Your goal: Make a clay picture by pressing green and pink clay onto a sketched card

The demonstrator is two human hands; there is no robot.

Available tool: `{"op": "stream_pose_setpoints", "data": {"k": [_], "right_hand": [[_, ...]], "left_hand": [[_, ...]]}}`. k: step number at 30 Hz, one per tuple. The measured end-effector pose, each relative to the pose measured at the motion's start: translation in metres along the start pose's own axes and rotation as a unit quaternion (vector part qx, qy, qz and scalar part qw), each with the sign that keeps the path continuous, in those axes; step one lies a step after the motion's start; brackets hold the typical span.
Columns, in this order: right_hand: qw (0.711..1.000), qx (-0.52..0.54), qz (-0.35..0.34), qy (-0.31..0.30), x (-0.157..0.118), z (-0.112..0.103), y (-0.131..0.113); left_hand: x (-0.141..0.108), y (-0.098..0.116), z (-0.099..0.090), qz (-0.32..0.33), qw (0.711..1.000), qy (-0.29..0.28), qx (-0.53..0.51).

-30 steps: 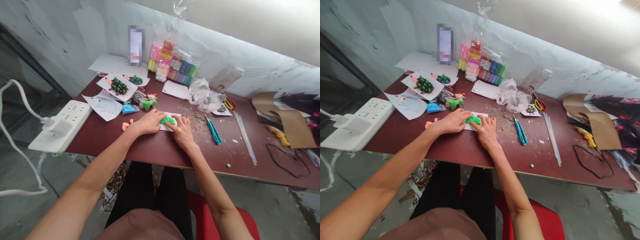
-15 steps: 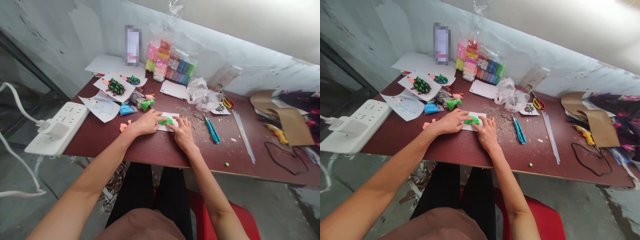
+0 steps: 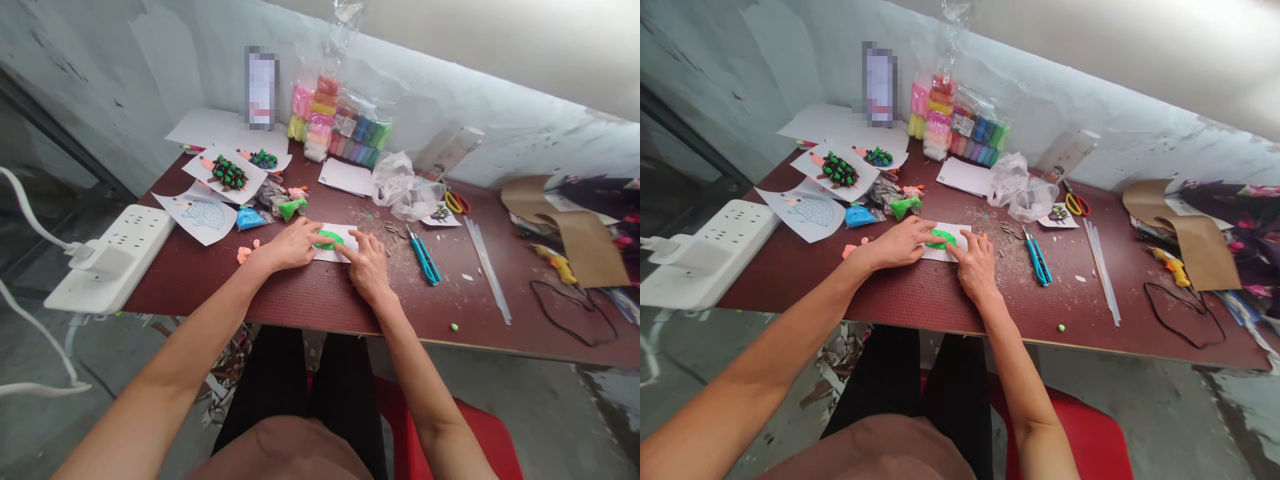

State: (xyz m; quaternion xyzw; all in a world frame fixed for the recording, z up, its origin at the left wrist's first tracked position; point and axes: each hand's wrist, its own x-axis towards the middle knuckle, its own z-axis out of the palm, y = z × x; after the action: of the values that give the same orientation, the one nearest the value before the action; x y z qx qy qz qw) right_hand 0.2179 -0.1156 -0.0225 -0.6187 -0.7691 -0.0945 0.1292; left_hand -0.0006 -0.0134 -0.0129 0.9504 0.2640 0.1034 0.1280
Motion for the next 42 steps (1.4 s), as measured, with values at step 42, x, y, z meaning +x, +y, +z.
{"op": "stream_pose_setpoints", "data": {"k": [42], "right_hand": [[0.978, 0.192, 0.064, -0.044, 0.057, -0.004, 0.009]], "left_hand": [[0.007, -0.014, 0.008, -0.093, 0.98, 0.091, -0.154]]}}
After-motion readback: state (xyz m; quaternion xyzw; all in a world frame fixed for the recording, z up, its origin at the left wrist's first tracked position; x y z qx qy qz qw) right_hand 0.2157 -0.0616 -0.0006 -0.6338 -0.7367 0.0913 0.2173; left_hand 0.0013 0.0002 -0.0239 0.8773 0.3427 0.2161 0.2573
